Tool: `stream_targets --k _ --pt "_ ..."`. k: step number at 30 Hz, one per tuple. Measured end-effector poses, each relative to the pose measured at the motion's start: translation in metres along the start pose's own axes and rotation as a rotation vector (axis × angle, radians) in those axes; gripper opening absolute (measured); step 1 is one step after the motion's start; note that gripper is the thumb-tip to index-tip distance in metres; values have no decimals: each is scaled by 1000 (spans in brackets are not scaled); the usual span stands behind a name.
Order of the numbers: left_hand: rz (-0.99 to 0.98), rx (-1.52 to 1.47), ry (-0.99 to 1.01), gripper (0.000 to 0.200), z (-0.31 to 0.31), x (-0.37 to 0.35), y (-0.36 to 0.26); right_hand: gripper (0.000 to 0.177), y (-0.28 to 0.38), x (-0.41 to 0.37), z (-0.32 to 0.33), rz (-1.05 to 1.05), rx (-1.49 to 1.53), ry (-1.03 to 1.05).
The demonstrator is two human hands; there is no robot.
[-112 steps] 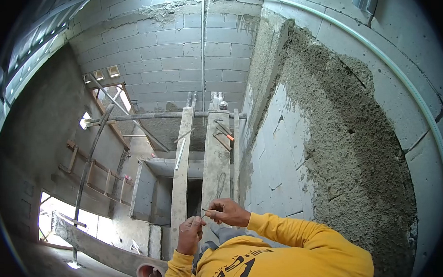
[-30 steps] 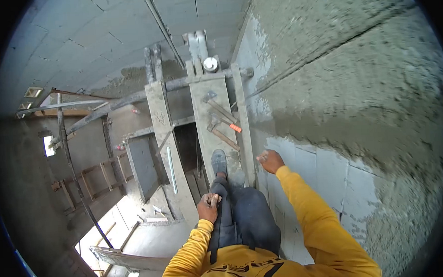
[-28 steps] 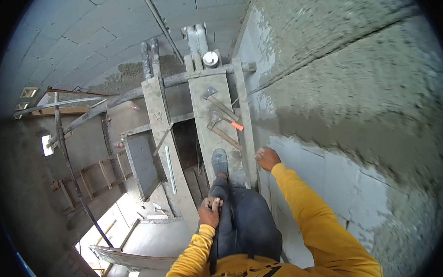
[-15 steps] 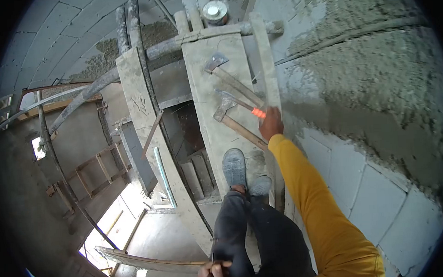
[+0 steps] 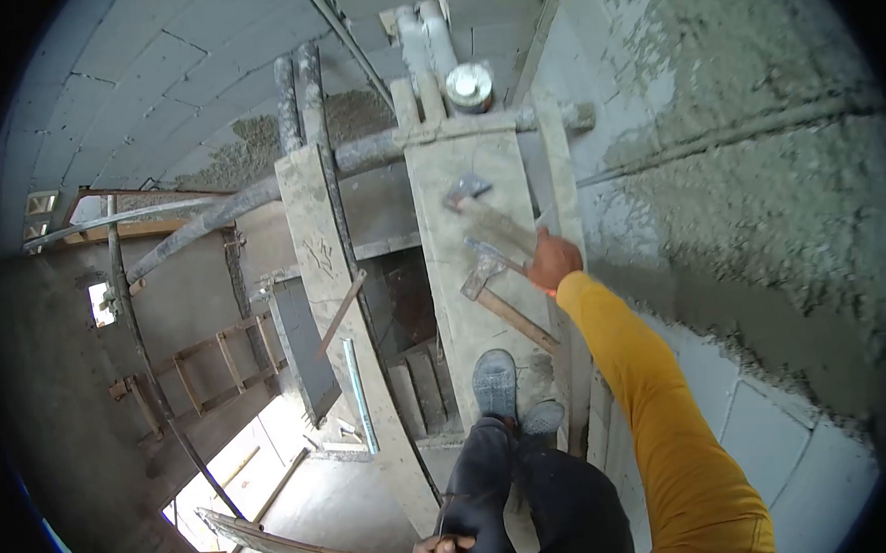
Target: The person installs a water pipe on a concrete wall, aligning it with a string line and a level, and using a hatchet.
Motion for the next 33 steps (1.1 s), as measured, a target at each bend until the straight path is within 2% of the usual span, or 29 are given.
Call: stream_targets --k 1,3,5,7,9,11,13,14,16,17,18,19,20,22,23,24,25,26,28,29,30,32,33 --pt "-41 39 -10 23 0 1 -8 53 18 -20 20 -22 17 28" --pt "-51 63 4 27 -3 1 -13 60 33 -65 49 -108 65 134" --pt "-9 71 45 28 -7 1 -19 64 57 -131 85 -1 198 101" --pt "47 43 101 26 -9 0 -36 65 105 -207 152 49 392 24" --pt "49 -25 94 27 -5 3 -57 43 137 -275 212 23 382 -4" --pt "51 -81 102 28 9 -2 -74 43 174 -347 286 143 451 -208" --pt "-141 82 93 31 45 -9 -114 40 200 -401 349 190 447 -320" --pt "-261 159 90 32 59 -5 -135 41 224 -411 377 177 481 -288" --pt "-209 84 180 29 82 0 -162 41 264 -430 440 143 534 -282" --pt "-388 240 125 30 82 19 -150 45 288 -434 470 242 432 -248" --pt "-362 266 243 30 96 25 -179 45 297 -441 498 208 449 -284" --pt "-469 244 241 31 110 33 -208 45 304 -447 521 176 476 -315" --pt "-597 302 204 30 123 40 -242 45 310 -451 540 149 507 -337" --pt "-726 330 148 28 138 65 -292 44 323 -459 592 206 542 -441" --pt "-931 358 18 28 151 67 -333 44 340 -466 620 253 586 -517" --pt "-830 361 112 25 152 84 -361 44 354 -472 649 301 628 -590" --pt "-808 279 163 25 153 90 -391 40 368 -480 676 376 548 -675" --pt "-784 196 220 26 161 87 -444 39 368 -480 688 322 620 -674" --pt "-926 268 175 26 168 82 -529 36 356 -477 711 231 764 -667" --pt "-1000 305 126 24 170 75 -571 35 361 -477 731 308 749 -758" --pt "-1100 252 75 23 174 66 -614 35 367 -478 751 383 726 -849" --pt "-1300 147 -8 22 178 50 -693 36 373 -480 784 346 812 -941" --pt "-1380 -13 -8 30 176 45 -730 35 374 -476 799 379 828 -983"
Point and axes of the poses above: each hand's wrist, its own x-axis towards the middle knuckle, its own z-axis out of the back of the hand, y = z × x, the point moved 7 cm from there along x, towards the middle knuckle, and after that the axes turned 14 degrees about x, right-handed, at the moved point
